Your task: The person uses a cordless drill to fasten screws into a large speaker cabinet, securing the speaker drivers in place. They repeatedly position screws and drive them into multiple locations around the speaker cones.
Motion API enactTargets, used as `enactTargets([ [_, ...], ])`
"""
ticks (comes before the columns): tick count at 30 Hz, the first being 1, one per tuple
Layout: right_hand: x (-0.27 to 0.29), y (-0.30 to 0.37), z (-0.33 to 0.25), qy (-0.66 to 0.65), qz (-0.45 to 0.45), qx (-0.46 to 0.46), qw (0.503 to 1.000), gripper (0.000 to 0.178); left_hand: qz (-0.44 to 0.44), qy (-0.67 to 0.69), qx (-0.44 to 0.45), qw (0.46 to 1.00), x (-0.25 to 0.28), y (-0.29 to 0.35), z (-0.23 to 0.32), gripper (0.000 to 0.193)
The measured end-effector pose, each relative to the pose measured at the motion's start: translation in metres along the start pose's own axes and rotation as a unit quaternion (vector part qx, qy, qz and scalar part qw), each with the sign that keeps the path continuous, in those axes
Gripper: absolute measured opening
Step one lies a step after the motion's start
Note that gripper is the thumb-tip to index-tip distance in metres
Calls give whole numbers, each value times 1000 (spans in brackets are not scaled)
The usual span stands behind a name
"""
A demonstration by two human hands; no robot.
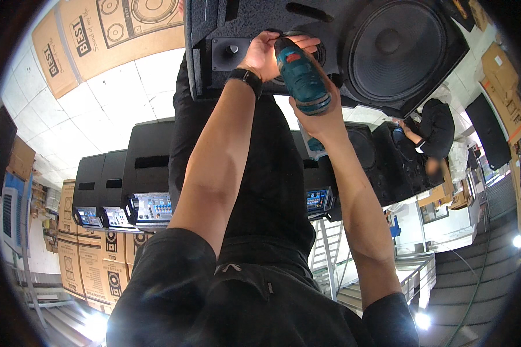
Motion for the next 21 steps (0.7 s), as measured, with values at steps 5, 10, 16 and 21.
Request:
enactTargets([
  [5, -1, -3, 1, -13, -5, 12, 1000, 83, -9, 17, 15, 1000, 4, -3, -2, 76],
  [10, -9, -2, -4, -36, -13, -7, 999, 95, -32, -52, 2, 998, 14, -9, 0, 74],
  [16, -16, -5, -13, -89, -48, -30, 994, 101, -30, -78, 15, 996, 27, -16, -1, 77],
  [21, -7, -9, -17, -78, -23, 22, 996, 94, -56, -73, 15, 996, 17, -11, -2, 77],
])
Point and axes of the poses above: each hand's wrist, its own y-axis away from the middle knuckle, its own x-axis out of the back of the hand, z = x × y, the point moved 10 cm from there along -y, towards the middle knuckle, and after that the axes turned 4 degrees about y, right-handed, at the moved point
